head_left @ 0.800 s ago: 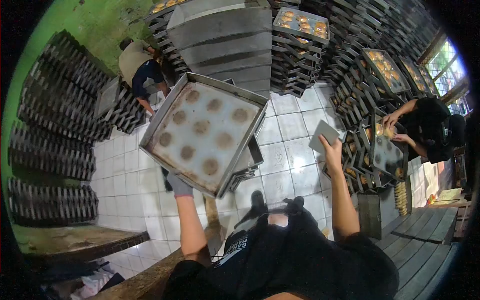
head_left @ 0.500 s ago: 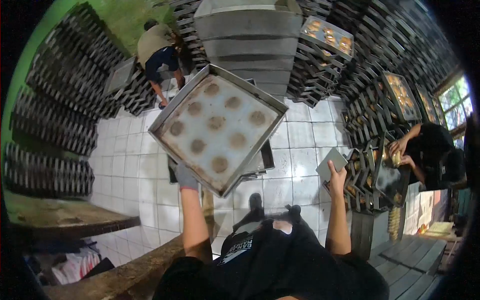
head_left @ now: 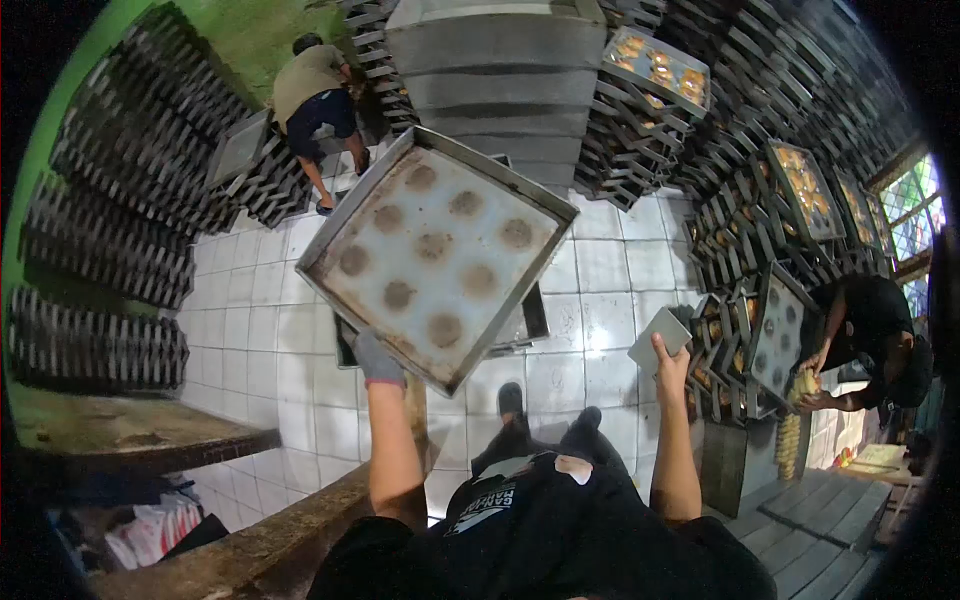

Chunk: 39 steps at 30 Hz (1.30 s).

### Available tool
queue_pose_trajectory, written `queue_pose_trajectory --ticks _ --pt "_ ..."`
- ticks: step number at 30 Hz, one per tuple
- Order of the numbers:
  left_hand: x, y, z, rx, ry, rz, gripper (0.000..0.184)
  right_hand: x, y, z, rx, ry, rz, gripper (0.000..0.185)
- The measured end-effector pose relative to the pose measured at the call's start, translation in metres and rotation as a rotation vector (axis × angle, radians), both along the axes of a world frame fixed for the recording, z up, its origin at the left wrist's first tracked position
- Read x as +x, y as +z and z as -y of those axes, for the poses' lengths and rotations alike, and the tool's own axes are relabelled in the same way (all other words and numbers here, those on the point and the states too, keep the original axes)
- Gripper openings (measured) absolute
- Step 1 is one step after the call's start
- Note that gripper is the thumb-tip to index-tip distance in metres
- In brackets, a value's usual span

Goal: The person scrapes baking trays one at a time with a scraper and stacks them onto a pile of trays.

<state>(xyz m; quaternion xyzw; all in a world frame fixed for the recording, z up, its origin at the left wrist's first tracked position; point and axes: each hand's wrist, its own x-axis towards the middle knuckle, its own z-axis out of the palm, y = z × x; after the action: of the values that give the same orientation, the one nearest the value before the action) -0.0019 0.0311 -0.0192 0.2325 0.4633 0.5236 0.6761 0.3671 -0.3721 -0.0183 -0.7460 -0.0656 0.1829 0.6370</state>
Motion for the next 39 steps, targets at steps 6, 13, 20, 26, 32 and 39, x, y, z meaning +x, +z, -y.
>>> queue_pose_trajectory --ticks 6,13,20,26,32,39 --pt "0.035 0.015 0.019 0.266 0.278 -0.324 0.047 0.009 -0.048 0.075 -0.124 -0.064 -0.073 0.043" --pt "0.265 0.054 0.223 0.108 -0.688 -0.018 0.047 0.026 -0.123 0.221 -0.177 -0.306 -0.245 0.03" --pt "0.519 0.01 0.575 0.69 -1.955 -0.135 0.051 0.029 -0.143 0.422 -0.223 -0.454 -0.35 0.037" --pt "0.666 -0.144 0.856 -0.357 -2.064 -0.053 0.037 -0.054 -0.129 0.619 -0.502 -0.834 -0.405 0.033" --pt "0.749 -0.196 0.99 -0.89 -1.284 -0.086 0.037 -0.24 -0.15 0.737 -0.402 -1.336 -0.493 0.027" --pt "0.757 -0.145 0.923 -0.909 -1.137 0.223 0.031 -0.18 -0.144 0.733 -0.288 -1.292 -0.474 0.044"
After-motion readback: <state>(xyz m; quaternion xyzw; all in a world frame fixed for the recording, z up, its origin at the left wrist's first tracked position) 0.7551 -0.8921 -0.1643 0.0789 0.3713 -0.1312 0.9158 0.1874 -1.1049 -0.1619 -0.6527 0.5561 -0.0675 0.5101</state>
